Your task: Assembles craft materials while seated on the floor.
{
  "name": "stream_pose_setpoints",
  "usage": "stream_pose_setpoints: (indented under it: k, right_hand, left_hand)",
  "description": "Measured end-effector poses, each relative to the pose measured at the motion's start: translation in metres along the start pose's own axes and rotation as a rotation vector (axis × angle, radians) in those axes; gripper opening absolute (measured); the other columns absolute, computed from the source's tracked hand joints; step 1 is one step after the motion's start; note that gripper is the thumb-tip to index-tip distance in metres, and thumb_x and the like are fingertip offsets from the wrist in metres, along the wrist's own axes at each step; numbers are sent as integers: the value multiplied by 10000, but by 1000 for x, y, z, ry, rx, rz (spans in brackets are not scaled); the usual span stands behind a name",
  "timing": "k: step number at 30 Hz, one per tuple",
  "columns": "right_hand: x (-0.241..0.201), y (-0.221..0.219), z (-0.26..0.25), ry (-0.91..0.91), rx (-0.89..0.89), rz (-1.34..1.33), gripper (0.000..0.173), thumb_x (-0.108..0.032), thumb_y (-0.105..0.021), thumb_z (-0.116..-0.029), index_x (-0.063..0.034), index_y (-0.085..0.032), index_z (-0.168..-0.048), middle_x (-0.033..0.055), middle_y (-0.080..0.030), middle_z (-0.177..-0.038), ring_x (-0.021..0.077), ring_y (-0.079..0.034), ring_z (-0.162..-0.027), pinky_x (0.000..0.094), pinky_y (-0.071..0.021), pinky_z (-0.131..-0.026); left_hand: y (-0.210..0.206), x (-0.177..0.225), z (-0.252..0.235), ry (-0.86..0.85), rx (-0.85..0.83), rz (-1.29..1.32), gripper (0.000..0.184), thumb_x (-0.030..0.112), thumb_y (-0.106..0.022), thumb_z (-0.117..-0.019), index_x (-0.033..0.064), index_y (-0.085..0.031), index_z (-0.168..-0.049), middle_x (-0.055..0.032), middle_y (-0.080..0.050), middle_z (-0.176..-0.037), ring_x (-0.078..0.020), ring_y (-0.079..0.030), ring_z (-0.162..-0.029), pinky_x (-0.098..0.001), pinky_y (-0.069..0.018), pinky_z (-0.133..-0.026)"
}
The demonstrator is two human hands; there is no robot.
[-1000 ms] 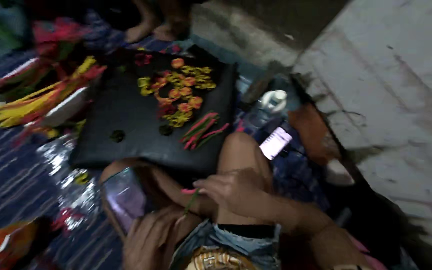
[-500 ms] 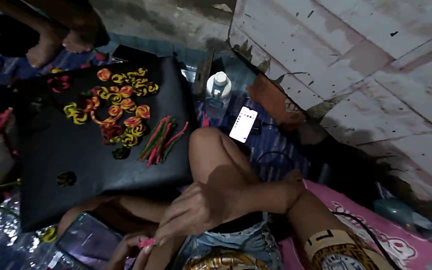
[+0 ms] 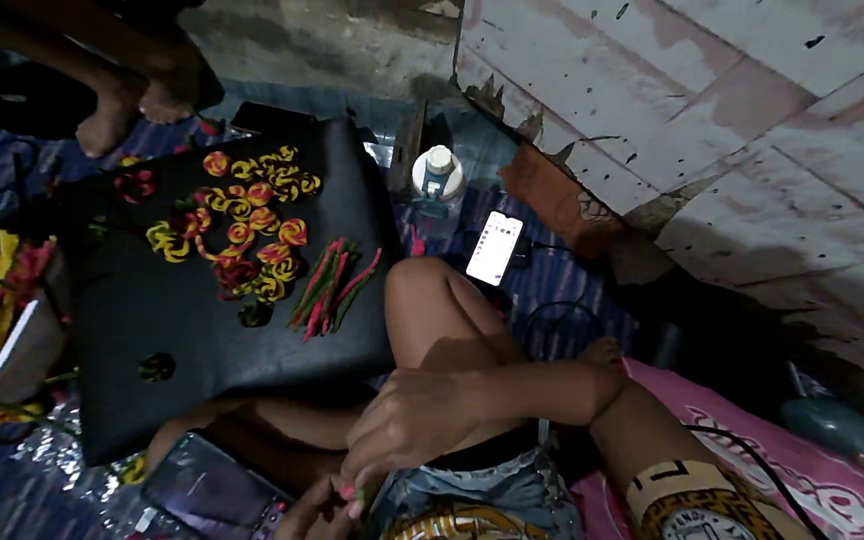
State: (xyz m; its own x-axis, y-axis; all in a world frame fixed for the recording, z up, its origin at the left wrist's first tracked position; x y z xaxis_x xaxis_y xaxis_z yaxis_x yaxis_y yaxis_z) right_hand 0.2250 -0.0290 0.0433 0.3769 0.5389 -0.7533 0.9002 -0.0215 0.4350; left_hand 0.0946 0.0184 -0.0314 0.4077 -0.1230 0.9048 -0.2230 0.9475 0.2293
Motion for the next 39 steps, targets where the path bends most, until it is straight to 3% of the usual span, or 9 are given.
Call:
stream_pose_setpoints:
  k: [4,9,14,20,23,25,28,33,39]
  right_hand:
    - [-2,2,-1,34,47,-104,130,-72,-674,-950,6,-778,-952,114,-738,-833,207,-722,-764,368,-568,-704]
    - [15,9,3,-138,-54,127,152,-94,-642,-977,-16,-770,-1006,119,-765,-940,261,-748,-874,442,-588,-788]
    - [21,39,7,-194,249,412,219,-122,-614,-979,-52,-755,-1132,69,-780,-907,175,-745,-759,314,-603,-719]
    - [30,64,18,-197,383,214,219,-195,-663,-992,-22,-763,-1084,73,-774,-942,17,-705,-818,125,-551,-769]
    - [30,66,13,-222,362,332,390,-398,-672,-974,-61,-756,-1153,69,-736,-880,84,-622,-689,200,-511,-624]
    - [24,69,8,-206,344,479,484,-538,-623,-964,-114,-773,-1142,45,-762,-976,148,-690,-869,296,-559,-785]
    - [21,70,3,-225,294,604,535,-654,-521,-972,-209,-781,-1119,18,-744,-1192,252,-625,-1207,518,-382,-1069]
    - [14,64,-7,-247,246,697,415,-517,-484,-1044,-249,-790,-1128,31,-719,-1266,303,-595,-1271,600,-350,-1076]
    - [0,46,-19,-130,219,635,294,-299,-534,-1059,-158,-785,-1121,14,-767,-966,182,-714,-933,408,-512,-962]
  left_hand:
    - [13,1,0,-48,34,130,114,242,-585,-1036,292,-675,-1082,219,-701,-994,59,-653,-912,-198,-557,-843]
    - [42,28,-1,-160,320,-95,78,126,-574,-1017,75,-629,-1039,112,-660,-944,58,-611,-864,-178,-531,-799]
    - [61,74,1,-371,692,-290,156,226,-570,-1033,85,-636,-1027,72,-655,-947,62,-604,-865,-136,-518,-790]
    - [87,86,15,-426,831,-307,155,185,-598,-1015,39,-650,-1002,47,-654,-910,50,-589,-831,-135,-494,-759]
    - [88,88,16,-444,835,-327,150,199,-605,-1013,60,-658,-996,43,-664,-924,42,-594,-862,-140,-489,-774]
    - [87,88,16,-436,851,-375,165,237,-604,-1018,86,-664,-997,33,-671,-931,17,-595,-885,-164,-476,-800]
    - [85,90,17,-428,876,-462,193,271,-591,-1026,94,-665,-1004,1,-671,-914,-37,-594,-864,-219,-454,-803]
    - [80,96,16,-440,887,-563,188,275,-591,-1024,105,-671,-1012,-15,-689,-927,-82,-609,-840,-282,-446,-782]
    - [74,101,17,-470,891,-595,186,281,-604,-1021,110,-675,-1000,-9,-694,-909,-89,-623,-854,-287,-455,-796]
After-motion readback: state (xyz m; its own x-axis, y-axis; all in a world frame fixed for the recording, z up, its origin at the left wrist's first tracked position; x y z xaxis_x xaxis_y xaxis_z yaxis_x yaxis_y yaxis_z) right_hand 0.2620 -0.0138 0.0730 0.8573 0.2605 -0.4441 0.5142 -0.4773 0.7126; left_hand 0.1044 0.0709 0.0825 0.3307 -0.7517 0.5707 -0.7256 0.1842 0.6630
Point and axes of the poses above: each hand's wrist, its own z-axis away from the middle knuckle, its own y-axis out of the back of the hand, x = y × z, the point moved 10 cm from there along -z, towards the middle knuckle
